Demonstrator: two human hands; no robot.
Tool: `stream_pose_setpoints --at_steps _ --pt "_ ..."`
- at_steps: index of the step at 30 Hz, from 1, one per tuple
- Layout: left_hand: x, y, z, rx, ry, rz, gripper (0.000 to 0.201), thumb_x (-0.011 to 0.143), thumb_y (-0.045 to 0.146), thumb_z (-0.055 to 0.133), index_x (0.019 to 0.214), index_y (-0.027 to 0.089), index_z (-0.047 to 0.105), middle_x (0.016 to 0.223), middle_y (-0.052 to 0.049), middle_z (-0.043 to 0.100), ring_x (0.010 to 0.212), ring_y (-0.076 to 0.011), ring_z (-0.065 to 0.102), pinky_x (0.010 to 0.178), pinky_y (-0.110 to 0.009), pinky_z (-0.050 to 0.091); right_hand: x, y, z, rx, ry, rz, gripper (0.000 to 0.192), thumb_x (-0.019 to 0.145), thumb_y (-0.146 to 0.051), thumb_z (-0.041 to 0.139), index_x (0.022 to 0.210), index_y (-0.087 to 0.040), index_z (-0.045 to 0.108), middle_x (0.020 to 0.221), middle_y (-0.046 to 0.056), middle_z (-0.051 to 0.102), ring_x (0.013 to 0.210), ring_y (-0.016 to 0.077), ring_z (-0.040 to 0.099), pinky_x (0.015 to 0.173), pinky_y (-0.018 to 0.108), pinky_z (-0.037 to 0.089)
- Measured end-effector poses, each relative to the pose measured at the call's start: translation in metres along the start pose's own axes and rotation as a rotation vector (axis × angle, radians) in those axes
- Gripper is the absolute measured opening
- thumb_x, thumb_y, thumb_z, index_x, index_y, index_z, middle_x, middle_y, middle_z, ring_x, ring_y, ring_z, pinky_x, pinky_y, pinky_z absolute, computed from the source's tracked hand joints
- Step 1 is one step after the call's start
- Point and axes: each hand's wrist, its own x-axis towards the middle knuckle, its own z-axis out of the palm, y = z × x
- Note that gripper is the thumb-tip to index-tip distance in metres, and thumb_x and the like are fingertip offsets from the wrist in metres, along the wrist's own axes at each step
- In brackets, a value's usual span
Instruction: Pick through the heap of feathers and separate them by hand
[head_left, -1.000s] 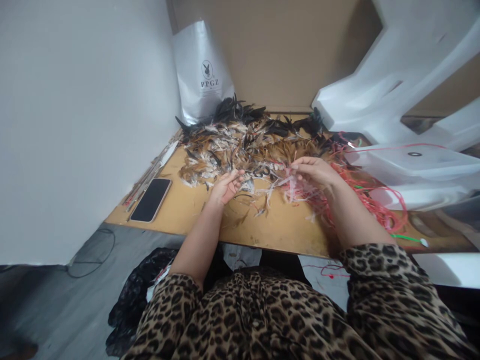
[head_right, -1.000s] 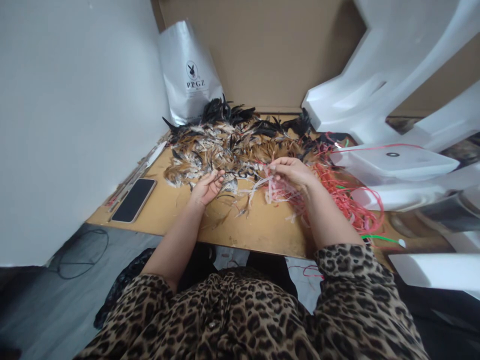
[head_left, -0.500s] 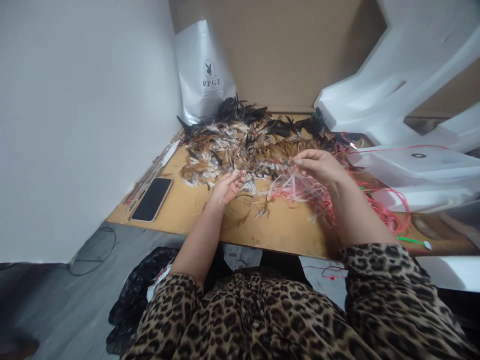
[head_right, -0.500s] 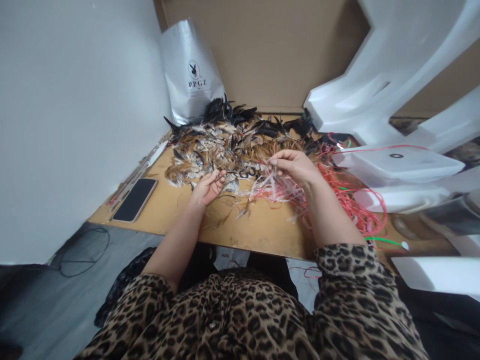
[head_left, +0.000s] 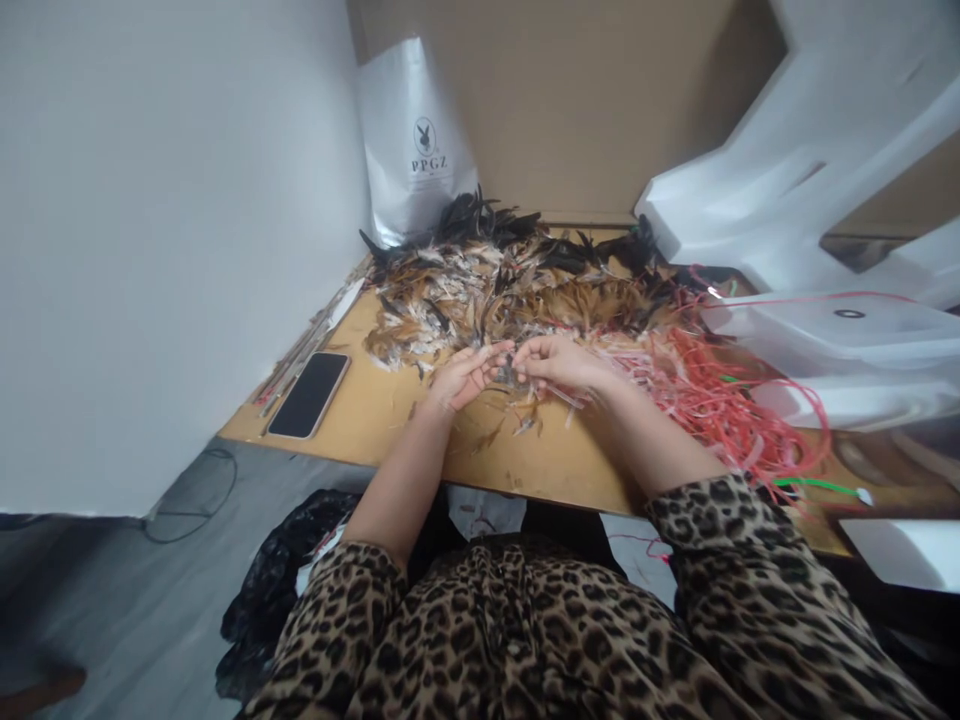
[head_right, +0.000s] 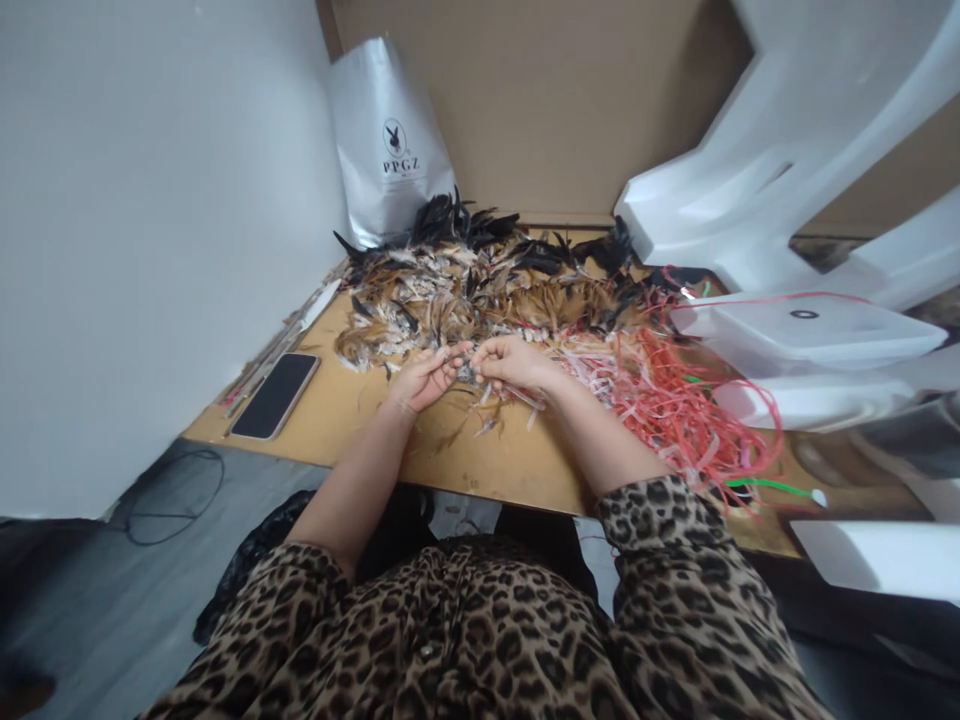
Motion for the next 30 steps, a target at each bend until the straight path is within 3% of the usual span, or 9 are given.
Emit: stream_pose_setpoints --at_steps 6,10,13,16,19,22,26,28,30 --pt "0.004 -0.006 0.0 0.017 0.058 -0.019 0.01 0.078 0.011 0.056 0.077 0.007 0.065 0.075 -0.007 0.067 0.064 -0.007 0.062 0.061 -0.014 0.05 0.0 0.005 0.004 -0.138 -0.036 -0.013 0.014 0.065 -0.025 0.062 0.076 -0.016 0.059 0.061 -0.003 0.061 0.043 0.0053 0.048 0.042 0.018 0.038" --pt "0.004 0.004 -0.002 -0.122 0.196 0.076 0.018 0.082 0.007 0.049 0.072 0.01 0.063 0.073 -0.004 0.065 0.064 -0.0038 0.061 0.061 -0.011 0.048 -0.016 0.01 -0.018 -0.412 -0.052 0.009 0.017 0.064 -0.029 0.062 0.075 -0.015 0.063 0.061 -0.001 0.063 0.053 0.0083 0.053 0.053 0.02 0.041" --pt "0.003 0.017 -0.005 -0.274 0.329 0.217 0.025 0.086 0.007 0.041 0.073 0.012 0.062 0.075 -0.001 0.064 0.066 -0.001 0.059 0.064 -0.008 0.047 -0.035 0.016 -0.05 -0.613 0.073 0.03 0.02 0.066 -0.035 0.061 0.072 -0.016 0.066 0.066 0.0 0.065 0.059 0.0104 0.056 0.057 0.021 0.042" --pt "0.002 0.025 -0.006 -0.373 0.322 0.273 0.03 0.089 0.008 0.035 0.074 0.013 0.062 0.075 -0.001 0.062 0.068 -0.0005 0.059 0.063 -0.007 0.046 -0.058 0.02 -0.081 -0.714 0.205 0.116 0.023 0.065 -0.039 0.063 0.071 -0.017 0.068 0.068 0.001 0.067 0.063 0.0129 0.059 0.059 0.022 0.043" --pt "0.001 0.024 -0.004 -0.368 0.313 0.229 0.031 0.089 0.008 0.035 0.074 0.013 0.061 0.076 -0.002 0.062 0.067 -0.0009 0.058 0.062 -0.008 0.047 -0.079 0.011 -0.093 -0.68 0.395 0.145 0.03 0.061 -0.04 0.068 0.081 -0.017 0.069 0.071 0.003 0.068 0.061 0.0135 0.058 0.058 0.024 0.043" --pt "0.0 0.019 -0.001 -0.324 0.306 0.162 0.029 0.088 0.008 0.037 0.074 0.013 0.061 0.078 -0.001 0.062 0.067 -0.0011 0.058 0.062 -0.008 0.046 -0.092 -0.014 -0.08 -0.466 0.527 0.046 0.037 0.064 -0.042 0.069 0.09 -0.016 0.067 0.073 0.004 0.068 0.049 0.0089 0.051 0.046 0.022 0.039" --pt "-0.002 0.014 -0.001 -0.297 0.238 0.128 0.027 0.088 0.008 0.038 0.074 0.013 0.061 0.077 -0.001 0.061 0.065 -0.0012 0.057 0.061 -0.009 0.047 -0.084 -0.048 -0.04 -0.136 0.63 -0.303 0.025 0.071 -0.041 0.064 0.074 -0.016 0.065 0.095 0.007 0.068 0.04 0.002 0.037 0.037 0.02 0.031" --pt "-0.003 0.013 -0.001 -0.282 0.229 0.114 0.026 0.088 0.008 0.038 0.074 0.013 0.06 0.076 -0.001 0.061 0.064 -0.0012 0.057 0.061 -0.009 0.047 -0.066 -0.053 -0.018 -0.067 0.552 -0.322 0.025 0.07 -0.04 0.066 0.08 -0.016 0.066 0.091 0.007 0.068 0.041 0.0025 0.041 0.038 0.02 0.033" --pt "-0.003 0.012 -0.001 -0.257 0.237 0.1 0.023 0.087 0.008 0.04 0.075 0.013 0.06 0.077 -0.001 0.061 0.063 -0.0009 0.057 0.061 -0.008 0.047 -0.042 -0.048 0.002 -0.009 0.389 -0.22 0.031 0.068 -0.038 0.068 0.09 -0.016 0.066 0.09 0.007 0.068 0.044 0.0037 0.047 0.039 0.019 0.036"
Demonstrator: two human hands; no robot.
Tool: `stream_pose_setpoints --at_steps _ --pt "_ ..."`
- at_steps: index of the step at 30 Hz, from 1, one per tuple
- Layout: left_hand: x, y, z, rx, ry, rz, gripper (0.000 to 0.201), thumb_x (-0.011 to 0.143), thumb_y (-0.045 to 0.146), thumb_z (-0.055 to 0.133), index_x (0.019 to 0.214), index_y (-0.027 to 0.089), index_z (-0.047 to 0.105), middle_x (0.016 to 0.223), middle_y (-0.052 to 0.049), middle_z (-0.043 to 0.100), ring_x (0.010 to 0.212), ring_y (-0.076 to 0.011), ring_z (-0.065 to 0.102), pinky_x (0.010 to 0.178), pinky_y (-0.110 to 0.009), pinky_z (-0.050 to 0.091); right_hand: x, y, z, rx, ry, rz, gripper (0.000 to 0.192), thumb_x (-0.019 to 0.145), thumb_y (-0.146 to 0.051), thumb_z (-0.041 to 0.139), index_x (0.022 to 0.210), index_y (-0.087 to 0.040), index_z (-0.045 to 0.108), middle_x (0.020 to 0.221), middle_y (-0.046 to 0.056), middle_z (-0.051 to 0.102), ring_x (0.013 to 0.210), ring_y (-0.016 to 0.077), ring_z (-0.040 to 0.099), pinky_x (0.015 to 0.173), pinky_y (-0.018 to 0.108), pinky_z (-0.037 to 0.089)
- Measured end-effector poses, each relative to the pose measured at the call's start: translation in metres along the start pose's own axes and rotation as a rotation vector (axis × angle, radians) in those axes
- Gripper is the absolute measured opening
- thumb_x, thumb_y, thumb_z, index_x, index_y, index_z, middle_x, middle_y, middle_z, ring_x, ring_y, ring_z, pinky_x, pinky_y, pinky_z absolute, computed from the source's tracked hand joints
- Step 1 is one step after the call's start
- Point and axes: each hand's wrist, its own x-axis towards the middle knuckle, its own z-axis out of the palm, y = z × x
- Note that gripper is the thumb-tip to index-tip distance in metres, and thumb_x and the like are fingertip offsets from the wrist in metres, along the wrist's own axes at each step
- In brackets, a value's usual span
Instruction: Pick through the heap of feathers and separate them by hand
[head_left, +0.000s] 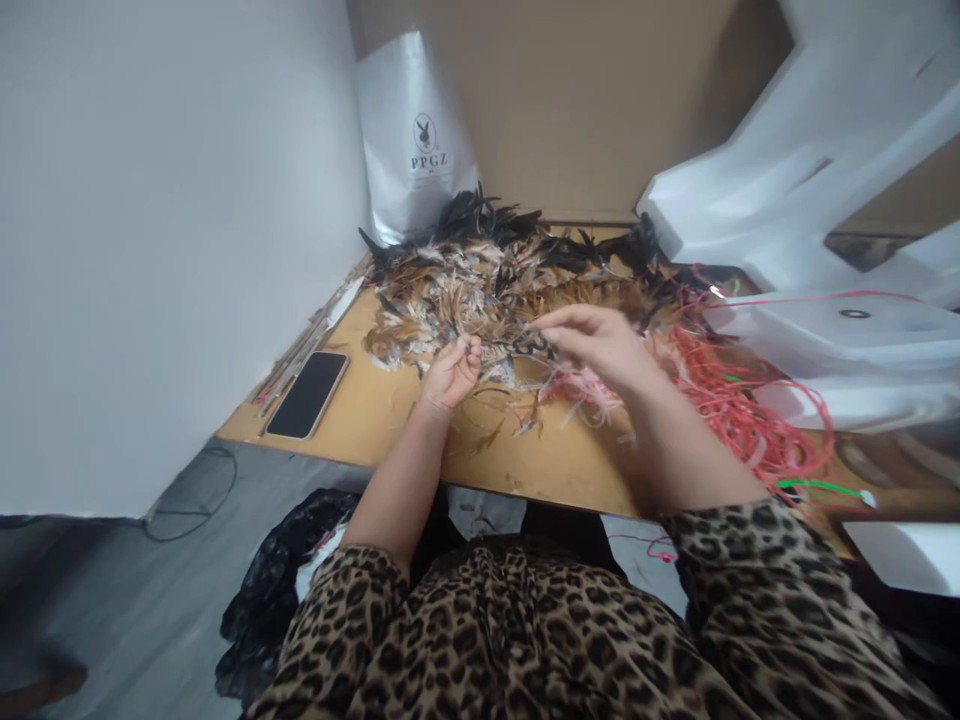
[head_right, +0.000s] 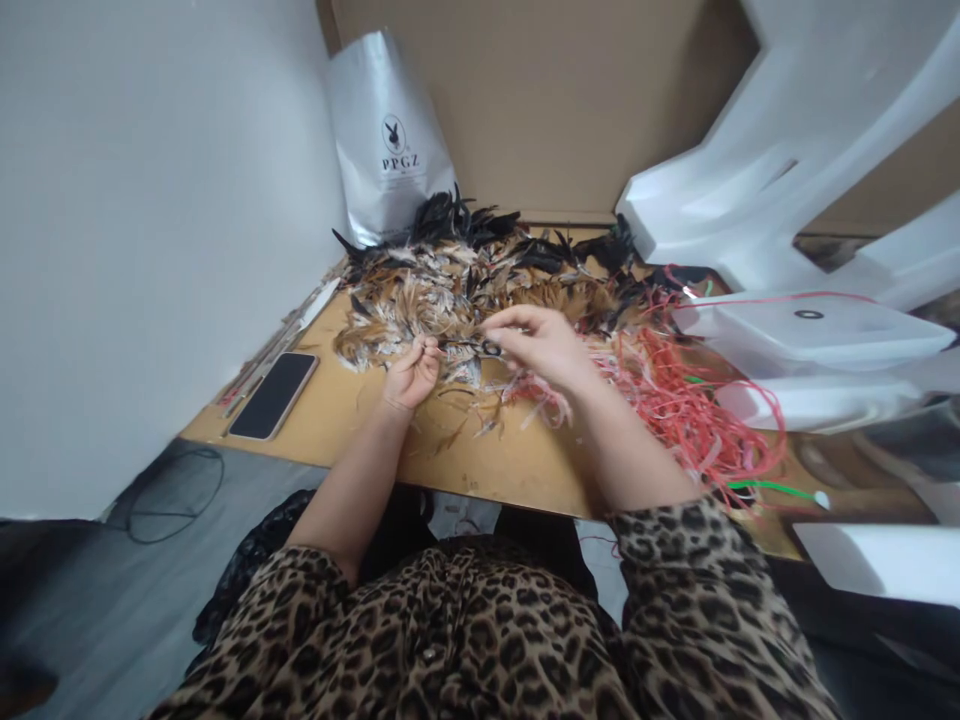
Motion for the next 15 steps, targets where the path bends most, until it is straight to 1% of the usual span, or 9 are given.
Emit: stream_pose_setpoints --at_steps 1,3,5,7,9,12,15 --pt "0.0 0.0 0.0 0.012 0.002 -0.002 0.022 0.087 0.008 0.041 0.075 0.013 0.06 0.077 0.0 0.061 0.063 -0.0008 0.057 0.06 -0.008 0.047 0.007 0.008 0.013 0.043 -0.079 0.065 0.036 0.067 -0.037 0.069 0.096 -0.017 0.064 0.091 0.007 0.067 0.045 0.0042 0.05 0.039 0.018 0.037" --pt "0.001 -0.001 -0.001 0.029 -0.004 0.005 0.021 0.086 0.008 0.042 0.076 0.013 0.06 0.077 0.0 0.061 0.064 -0.0009 0.058 0.061 -0.008 0.047 0.02 0.025 0.035 0.133 -0.196 0.183 0.043 0.065 -0.035 0.071 0.104 -0.019 0.058 0.094 0.006 0.067 0.045 0.0053 0.053 0.036 0.017 0.036" --pt "0.003 -0.001 -0.002 0.038 -0.009 0.024 0.021 0.086 0.009 0.043 0.075 0.013 0.06 0.077 0.0 0.062 0.065 -0.0012 0.058 0.061 -0.008 0.047 0.029 0.041 0.047 0.145 -0.309 0.258 0.044 0.066 -0.035 0.071 0.104 -0.019 0.057 0.084 0.005 0.067 0.044 0.006 0.054 0.035 0.016 0.034" --pt "0.005 0.0 -0.002 0.052 0.015 0.047 0.022 0.086 0.008 0.042 0.076 0.013 0.061 0.077 -0.001 0.063 0.065 -0.0015 0.059 0.062 -0.009 0.047 0.034 0.052 0.05 0.121 -0.293 0.283 0.035 0.066 -0.037 0.07 0.091 -0.016 0.059 0.066 0.001 0.063 0.039 0.0044 0.048 0.034 0.016 0.029" --pt "0.007 0.001 -0.002 0.074 0.073 0.061 0.021 0.086 0.008 0.044 0.076 0.013 0.061 0.078 -0.001 0.064 0.066 -0.0018 0.06 0.065 -0.01 0.047 0.036 0.058 0.044 0.097 -0.233 0.269 0.031 0.065 -0.041 0.069 0.077 -0.014 0.06 0.053 -0.003 0.055 0.036 0.0029 0.04 0.033 0.016 0.024" --pt "0.009 0.0 -0.001 0.115 0.13 0.071 0.018 0.084 0.009 0.047 0.075 0.012 0.062 0.078 -0.002 0.066 0.067 -0.0028 0.061 0.067 -0.011 0.048 0.038 0.06 0.031 0.058 -0.117 0.198 0.034 0.063 -0.046 0.068 0.072 -0.013 0.061 0.048 -0.005 0.048 0.037 0.003 0.034 0.037 0.018 0.021" --pt "0.01 0.0 -0.001 0.159 0.12 0.08 0.013 0.083 0.011 0.051 0.078 0.012 0.063 0.085 -0.004 0.067 0.07 -0.0048 0.062 0.064 -0.013 0.048 0.039 0.058 0.023 -0.027 0.011 0.115 0.036 0.061 -0.047 0.067 0.071 -0.012 0.063 0.051 -0.004 0.05 0.044 0.0045 0.035 0.043 0.02 0.025"
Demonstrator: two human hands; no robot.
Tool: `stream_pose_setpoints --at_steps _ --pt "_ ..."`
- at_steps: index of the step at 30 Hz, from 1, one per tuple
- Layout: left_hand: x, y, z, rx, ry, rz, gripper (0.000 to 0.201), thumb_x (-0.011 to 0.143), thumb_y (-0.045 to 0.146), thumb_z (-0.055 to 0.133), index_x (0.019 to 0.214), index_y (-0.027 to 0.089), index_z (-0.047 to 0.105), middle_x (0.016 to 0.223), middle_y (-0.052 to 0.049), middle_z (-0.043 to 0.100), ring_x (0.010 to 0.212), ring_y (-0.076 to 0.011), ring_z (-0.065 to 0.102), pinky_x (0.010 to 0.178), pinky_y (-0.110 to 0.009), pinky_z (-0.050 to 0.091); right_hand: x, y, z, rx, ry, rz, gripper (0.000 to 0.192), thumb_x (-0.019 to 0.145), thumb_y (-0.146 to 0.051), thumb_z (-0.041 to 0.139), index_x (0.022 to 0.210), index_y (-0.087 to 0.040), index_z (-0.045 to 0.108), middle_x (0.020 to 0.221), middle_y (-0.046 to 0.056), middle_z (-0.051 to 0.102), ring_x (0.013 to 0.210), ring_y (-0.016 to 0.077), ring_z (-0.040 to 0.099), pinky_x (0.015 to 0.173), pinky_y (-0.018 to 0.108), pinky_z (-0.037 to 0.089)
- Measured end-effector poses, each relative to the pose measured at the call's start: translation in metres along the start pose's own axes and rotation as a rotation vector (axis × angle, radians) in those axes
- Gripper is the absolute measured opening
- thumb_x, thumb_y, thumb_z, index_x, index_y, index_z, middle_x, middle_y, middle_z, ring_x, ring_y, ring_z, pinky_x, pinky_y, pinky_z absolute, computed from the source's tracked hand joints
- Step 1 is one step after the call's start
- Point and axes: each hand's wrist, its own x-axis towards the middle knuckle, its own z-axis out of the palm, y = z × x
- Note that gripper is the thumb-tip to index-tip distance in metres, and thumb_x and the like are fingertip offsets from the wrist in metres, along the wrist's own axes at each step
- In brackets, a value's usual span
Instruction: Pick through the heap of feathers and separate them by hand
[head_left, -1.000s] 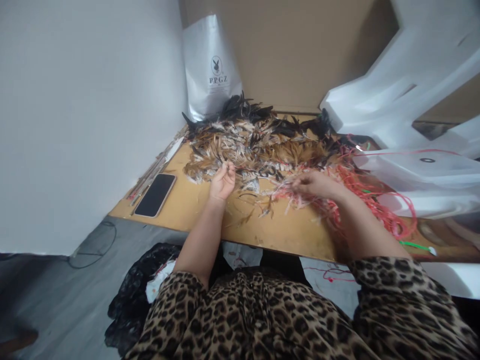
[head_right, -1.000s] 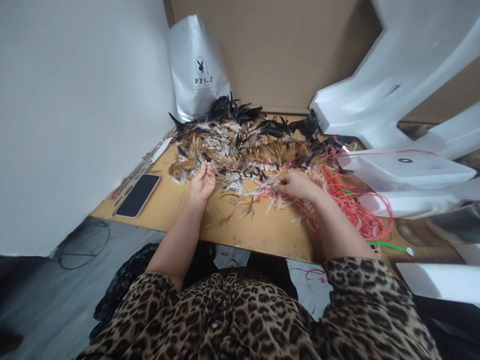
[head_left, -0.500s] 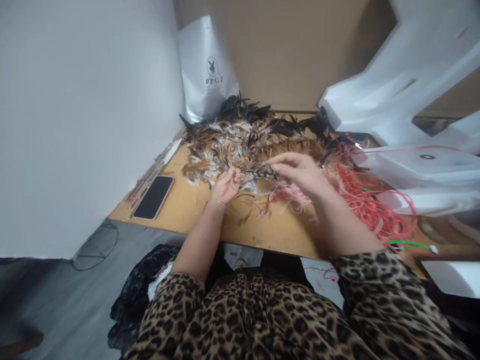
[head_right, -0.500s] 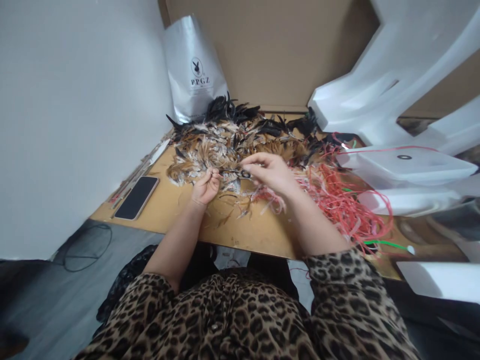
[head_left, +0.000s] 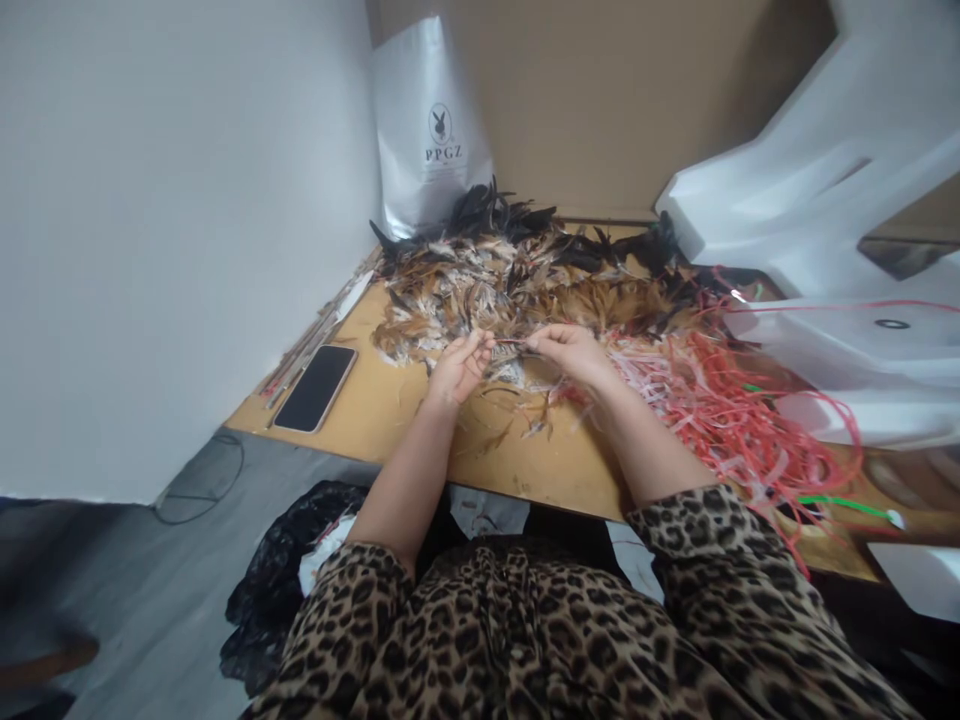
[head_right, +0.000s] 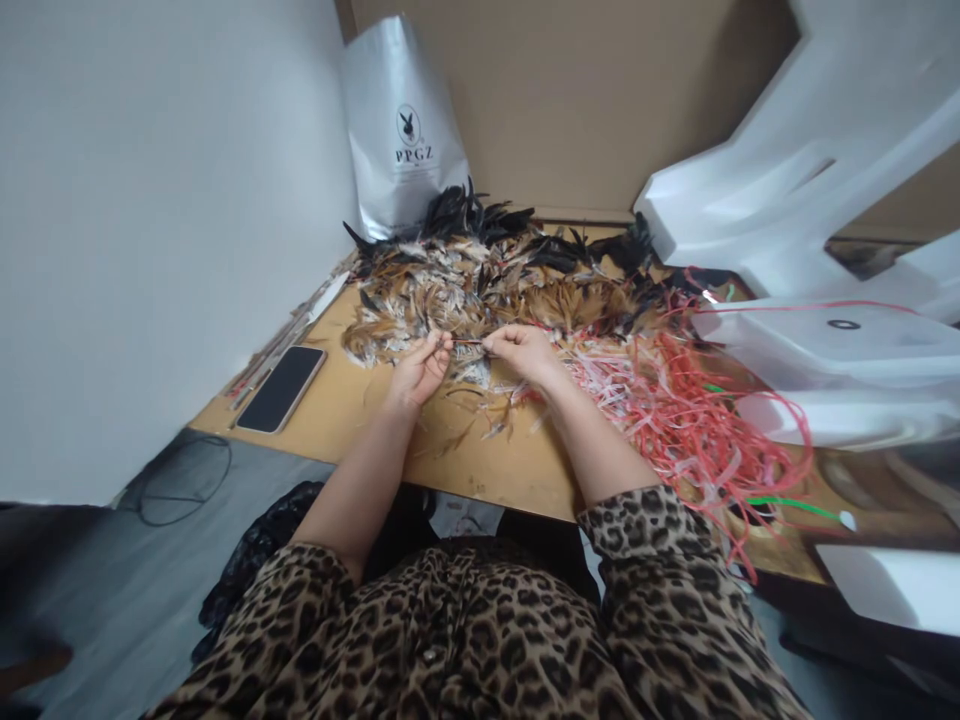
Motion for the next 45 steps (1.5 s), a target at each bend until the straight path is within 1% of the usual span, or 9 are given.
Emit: stream_pose_setpoints --at_steps 3,7,12,18,24,31,34,39,45 --pt "0.001 0.001 -0.002 0.006 0.013 0.055 0.011 0.082 0.014 0.052 0.082 0.013 0.063 0.1 -0.005 0.067 0.074 -0.0052 0.062 0.059 -0.012 0.047 0.0 0.0 -0.005 -0.14 0.036 -0.057 0.035 0.063 -0.047 0.064 0.07 -0.012 0.064 0.056 -0.001 0.053 0.049 0.0062 0.037 0.048 0.022 0.028" --pt "-0.001 0.004 -0.002 0.037 0.002 0.095 0.011 0.082 0.013 0.053 0.082 0.013 0.063 0.105 -0.006 0.067 0.067 -0.0024 0.061 0.055 -0.009 0.045 -0.002 0.0 -0.012 -0.334 0.008 -0.144 0.032 0.07 -0.044 0.058 0.071 -0.013 0.064 0.053 -0.002 0.049 0.049 0.007 0.035 0.05 0.022 0.027" --pt "-0.005 -0.001 -0.001 0.186 -0.168 -0.005 0.01 0.078 0.016 0.059 0.078 0.008 0.065 0.106 -0.012 0.066 0.062 -0.0038 0.061 0.054 -0.011 0.047 -0.006 0.0 -0.013 -0.533 -0.001 -0.295 0.027 0.075 -0.037 0.052 0.073 -0.015 0.066 0.054 -0.001 0.052 0.05 0.0086 0.039 0.051 0.022 0.028" --pt "-0.005 -0.006 -0.001 0.265 -0.224 -0.163 0.012 0.076 0.014 0.062 0.084 0.006 0.066 0.098 -0.015 0.068 0.064 -0.0067 0.064 0.054 -0.011 0.048 -0.006 0.0 -0.007 -0.696 -0.03 -0.503 0.023 0.08 -0.029 0.048 0.079 -0.017 0.068 0.075 0.005 0.065 0.066 0.0132 0.054 0.064 0.023 0.035" --pt "-0.003 -0.009 -0.003 0.27 -0.214 -0.228 0.01 0.076 0.013 0.062 0.082 0.006 0.065 0.081 -0.011 0.069 0.067 -0.0085 0.066 0.059 -0.012 0.05 -0.006 0.002 -0.004 -0.761 -0.037 -0.519 0.024 0.083 -0.03 0.046 0.083 -0.018 0.067 0.076 0.005 0.065 0.069 0.0141 0.055 0.065 0.024 0.035" --pt "-0.001 -0.015 -0.004 0.392 -0.159 -0.129 0.016 0.073 0.022 0.066 0.076 0.006 0.066 0.068 -0.007 0.068 0.057 -0.0068 0.062 0.06 -0.015 0.05 -0.006 0.0 -0.008 -0.813 -0.081 -0.545 0.019 0.079 -0.025 0.05 0.079 -0.017 0.067 0.072 0.004 0.062 0.067 0.013 0.053 0.063 0.023 0.034" --pt "-0.002 -0.018 -0.002 0.485 -0.146 -0.108 0.021 0.067 0.027 0.071 0.073 0.007 0.066 0.065 -0.007 0.067 0.056 -0.0075 0.061 0.058 -0.017 0.049 -0.006 0.0 -0.011 -0.812 -0.05 -0.551 0.018 0.08 -0.023 0.049 0.08 -0.017 0.067 0.073 0.004 0.061 0.066 0.0126 0.052 0.062 0.023 0.034" --pt "-0.005 -0.02 0.002 0.59 -0.183 -0.114 0.028 0.062 0.033 0.074 0.068 0.007 0.065 0.064 -0.007 0.067 0.055 -0.0093 0.061 0.056 -0.019 0.049 -0.006 0.0 -0.009 -0.821 -0.04 -0.571 0.018 0.08 -0.023 0.048 0.078 -0.018 0.066 0.073 0.004 0.06 0.068 0.0139 0.052 0.064 0.024 0.034" --pt "-0.008 -0.016 0.004 0.689 -0.254 -0.146 0.025 0.067 0.033 0.07 0.066 0.008 0.065 0.061 -0.007 0.065 0.052 -0.0079 0.06 0.053 -0.017 0.046 -0.007 -0.003 -0.007 -0.877 -0.048 -0.575 0.02 0.082 -0.022 0.046 0.08 -0.017 0.065 0.076 0.005 0.061 0.071 0.0146 0.053 0.065 0.025 0.034"
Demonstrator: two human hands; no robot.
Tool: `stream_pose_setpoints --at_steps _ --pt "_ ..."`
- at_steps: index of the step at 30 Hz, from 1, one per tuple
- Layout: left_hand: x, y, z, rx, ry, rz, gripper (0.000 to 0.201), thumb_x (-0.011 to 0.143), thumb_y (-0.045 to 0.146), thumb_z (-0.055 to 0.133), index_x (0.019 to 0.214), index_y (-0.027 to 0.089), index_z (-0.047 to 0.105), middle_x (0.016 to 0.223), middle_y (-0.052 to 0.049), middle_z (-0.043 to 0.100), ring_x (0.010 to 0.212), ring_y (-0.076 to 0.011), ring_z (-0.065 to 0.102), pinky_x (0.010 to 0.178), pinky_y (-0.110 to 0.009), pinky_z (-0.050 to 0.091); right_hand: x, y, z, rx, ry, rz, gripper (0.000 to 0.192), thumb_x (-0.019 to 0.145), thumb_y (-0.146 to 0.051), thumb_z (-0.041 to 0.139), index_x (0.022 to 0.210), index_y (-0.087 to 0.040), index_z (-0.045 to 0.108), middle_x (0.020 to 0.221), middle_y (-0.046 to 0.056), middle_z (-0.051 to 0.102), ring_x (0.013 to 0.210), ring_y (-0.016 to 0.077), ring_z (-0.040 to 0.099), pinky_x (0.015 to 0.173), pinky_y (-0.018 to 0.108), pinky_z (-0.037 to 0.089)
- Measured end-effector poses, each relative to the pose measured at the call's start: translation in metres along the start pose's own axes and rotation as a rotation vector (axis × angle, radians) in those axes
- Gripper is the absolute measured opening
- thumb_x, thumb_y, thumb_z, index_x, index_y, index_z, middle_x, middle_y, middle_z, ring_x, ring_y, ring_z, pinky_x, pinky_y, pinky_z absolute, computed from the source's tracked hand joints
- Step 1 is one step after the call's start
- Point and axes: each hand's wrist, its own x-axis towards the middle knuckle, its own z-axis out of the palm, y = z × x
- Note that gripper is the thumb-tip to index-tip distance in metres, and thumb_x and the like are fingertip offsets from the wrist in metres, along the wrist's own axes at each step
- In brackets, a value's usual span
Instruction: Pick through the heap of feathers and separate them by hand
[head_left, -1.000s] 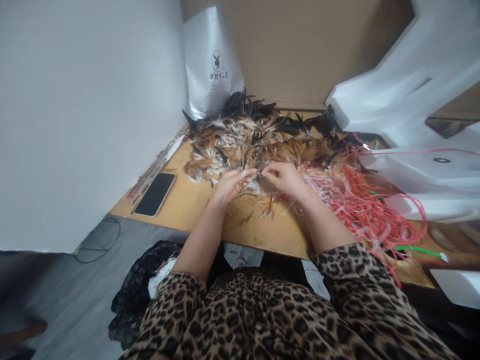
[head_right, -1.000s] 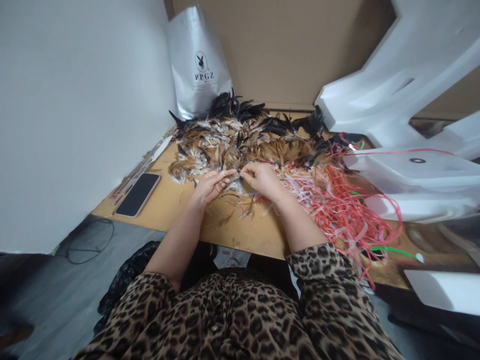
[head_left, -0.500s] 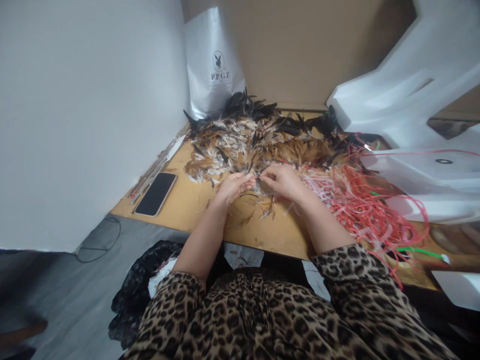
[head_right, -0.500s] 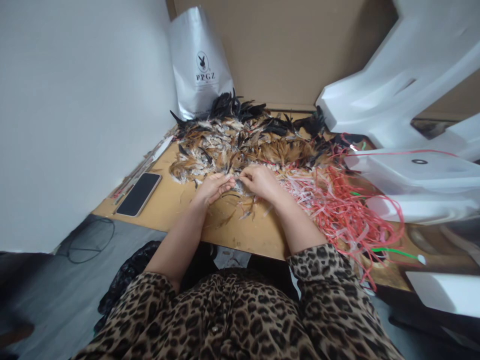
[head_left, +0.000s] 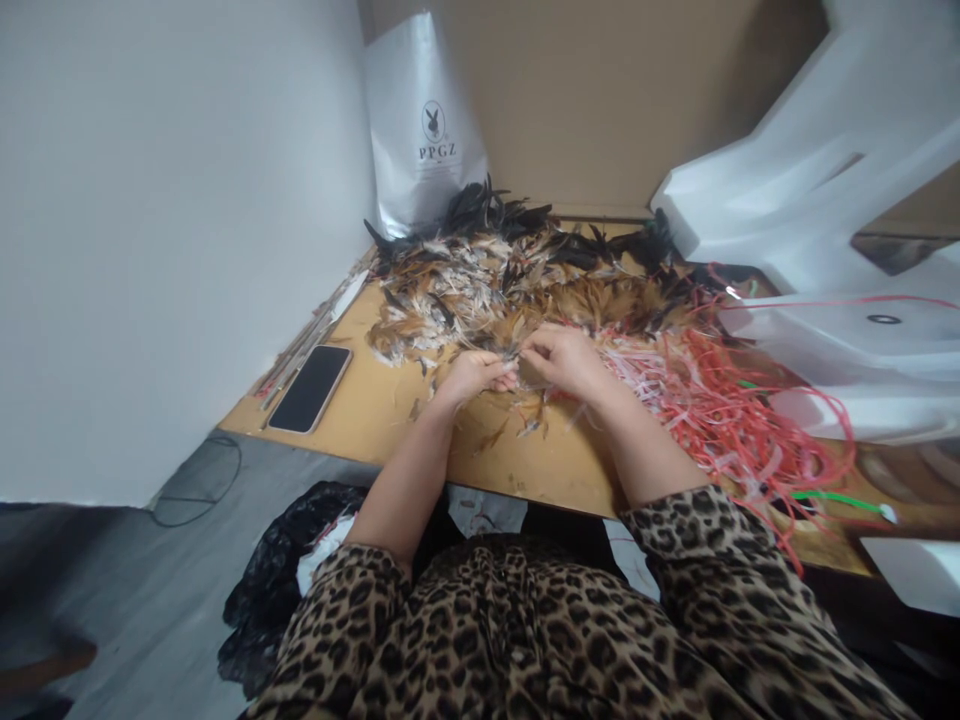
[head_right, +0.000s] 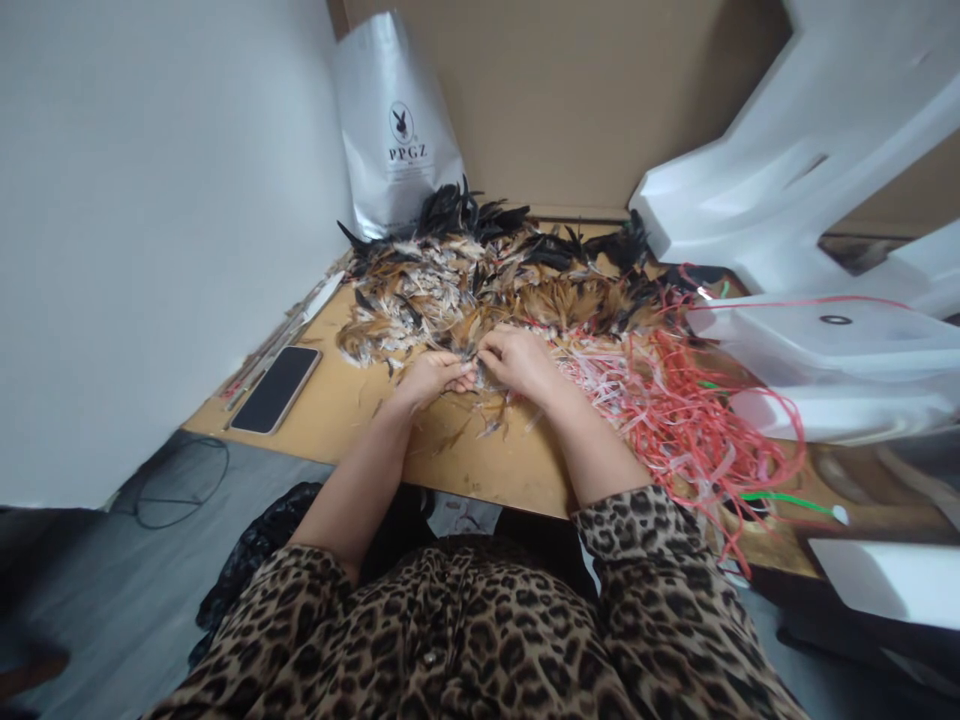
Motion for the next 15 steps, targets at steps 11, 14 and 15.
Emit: stream_pose_setpoints --at_steps 11,14,15 --pt "0.003 -0.007 0.001 0.309 -0.033 -0.008 0.022 0.076 0.02 0.059 0.058 0.01 0.056 0.043 -0.001 0.056 0.038 -0.0078 0.054 0.041 -0.017 0.043 -0.004 -0.02 -0.015 -0.252 -0.182 -0.084 0.024 0.085 -0.029 0.044 0.076 -0.019 0.064 0.081 0.007 0.059 0.069 0.0147 0.049 0.057 0.027 0.024" --pt "-0.002 -0.007 0.005 0.349 -0.165 -0.031 0.022 0.073 0.024 0.062 0.058 0.009 0.057 0.045 -0.003 0.058 0.039 -0.009 0.055 0.041 -0.018 0.043 -0.001 -0.018 -0.011 -0.154 -0.217 -0.123 0.025 0.084 -0.029 0.046 0.073 -0.018 0.065 0.077 0.005 0.056 0.069 0.0136 0.049 0.058 0.025 0.027" --pt "-0.003 -0.007 0.006 0.351 -0.2 -0.035 0.022 0.072 0.025 0.064 0.059 0.008 0.058 0.045 -0.003 0.059 0.039 -0.0093 0.055 0.042 -0.018 0.044 0.0 -0.014 -0.009 -0.1 -0.226 -0.129 0.024 0.083 -0.029 0.047 0.072 -0.018 0.066 0.076 0.005 0.056 0.069 0.0131 0.049 0.059 0.025 0.028"
